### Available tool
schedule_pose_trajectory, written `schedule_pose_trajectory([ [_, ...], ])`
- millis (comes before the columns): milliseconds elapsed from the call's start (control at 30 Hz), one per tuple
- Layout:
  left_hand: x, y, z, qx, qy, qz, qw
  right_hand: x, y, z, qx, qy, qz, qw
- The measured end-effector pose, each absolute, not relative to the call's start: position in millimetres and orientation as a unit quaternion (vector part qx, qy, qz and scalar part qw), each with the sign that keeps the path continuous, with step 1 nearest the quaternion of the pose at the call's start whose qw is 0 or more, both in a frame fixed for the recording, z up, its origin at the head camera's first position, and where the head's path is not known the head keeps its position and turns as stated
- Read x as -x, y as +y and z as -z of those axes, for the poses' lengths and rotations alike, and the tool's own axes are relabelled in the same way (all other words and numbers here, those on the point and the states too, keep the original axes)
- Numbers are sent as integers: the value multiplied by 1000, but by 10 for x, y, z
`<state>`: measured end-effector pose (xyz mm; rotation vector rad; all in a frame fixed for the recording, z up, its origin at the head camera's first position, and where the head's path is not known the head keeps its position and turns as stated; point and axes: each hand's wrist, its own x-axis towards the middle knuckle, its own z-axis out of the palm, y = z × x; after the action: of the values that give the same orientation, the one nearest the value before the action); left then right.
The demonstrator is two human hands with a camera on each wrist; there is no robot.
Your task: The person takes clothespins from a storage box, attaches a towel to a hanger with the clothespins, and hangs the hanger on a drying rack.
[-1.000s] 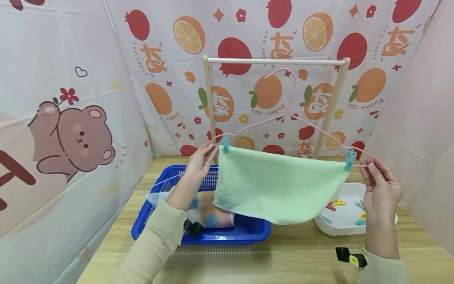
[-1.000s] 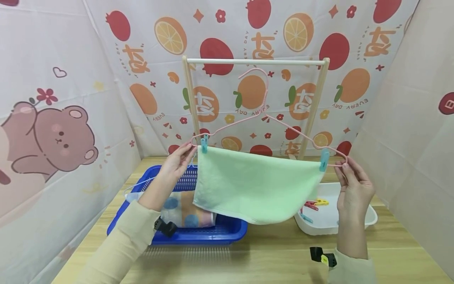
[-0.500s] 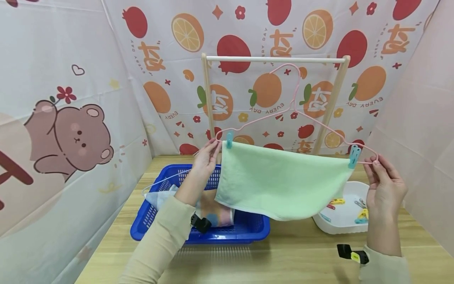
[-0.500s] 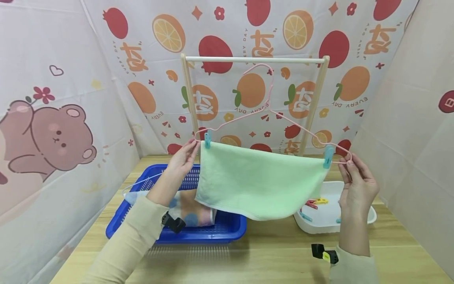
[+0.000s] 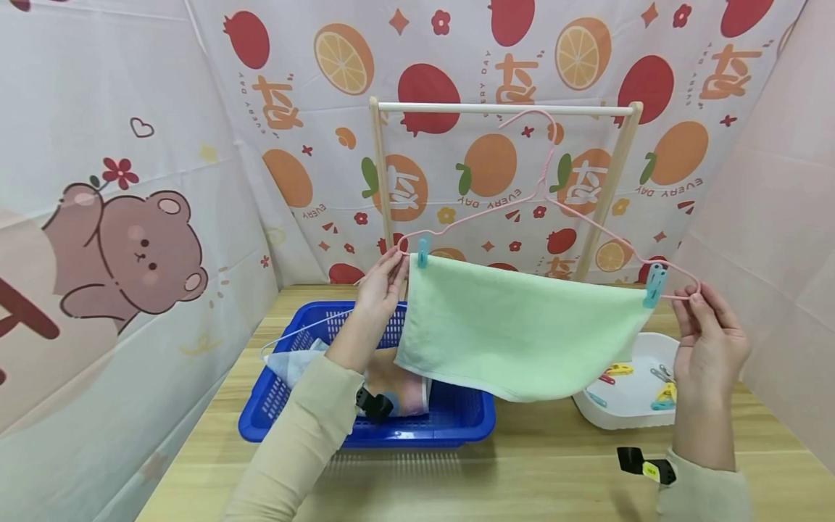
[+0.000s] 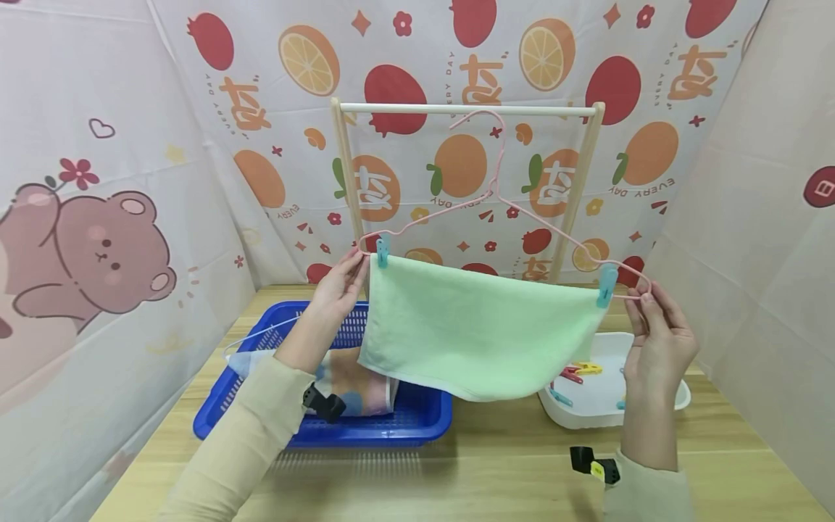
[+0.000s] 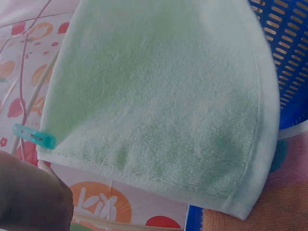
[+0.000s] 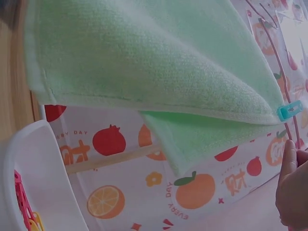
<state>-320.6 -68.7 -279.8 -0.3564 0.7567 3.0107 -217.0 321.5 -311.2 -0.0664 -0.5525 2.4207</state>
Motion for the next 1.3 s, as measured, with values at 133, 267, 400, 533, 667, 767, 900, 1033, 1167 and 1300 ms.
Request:
schedule_pose_trajectory([
  [133, 3255, -659, 2783, 111, 251, -962, 15, 2176, 3224, 3087, 12, -206, -921, 331],
  [267, 3301, -625, 2776, 108, 238, -965, 26, 2180, 3248, 3067, 12, -203, -920, 336],
  [400, 3328, -581, 2753, 91, 240, -966, 29, 2164, 3288, 3042, 24, -205, -920, 332],
  [533, 3337, -551, 2714, 69, 242, -967, 35, 2145, 3324, 3007, 21, -199, -921, 333],
  [667, 3339, -529, 2670, 43, 243, -968, 47, 2138, 3346, 2974, 18, -195, -917, 347],
  [767, 3346, -505, 2641, 19, 251, -966, 51, 2139, 3368, 2946, 16, -191, -915, 356],
  [900, 3370, -444, 2603, -18, 262, -964, 49, 2139, 3416, 2914, 13, -183, -915, 359],
  [1033, 3397, -367, 2578, -48, 273, -960, 46, 2138, 3456, 2901, 8, -172, -915, 364],
  [1167, 3439, -297, 2561, -81, 289, -953, 45, 2147, 3478, 2880, 7, -178, -907, 382],
  [1300, 3514, -223, 2542, -110, 308, -944, 44, 2173, 3508, 2836, 4, -186, -902, 390],
])
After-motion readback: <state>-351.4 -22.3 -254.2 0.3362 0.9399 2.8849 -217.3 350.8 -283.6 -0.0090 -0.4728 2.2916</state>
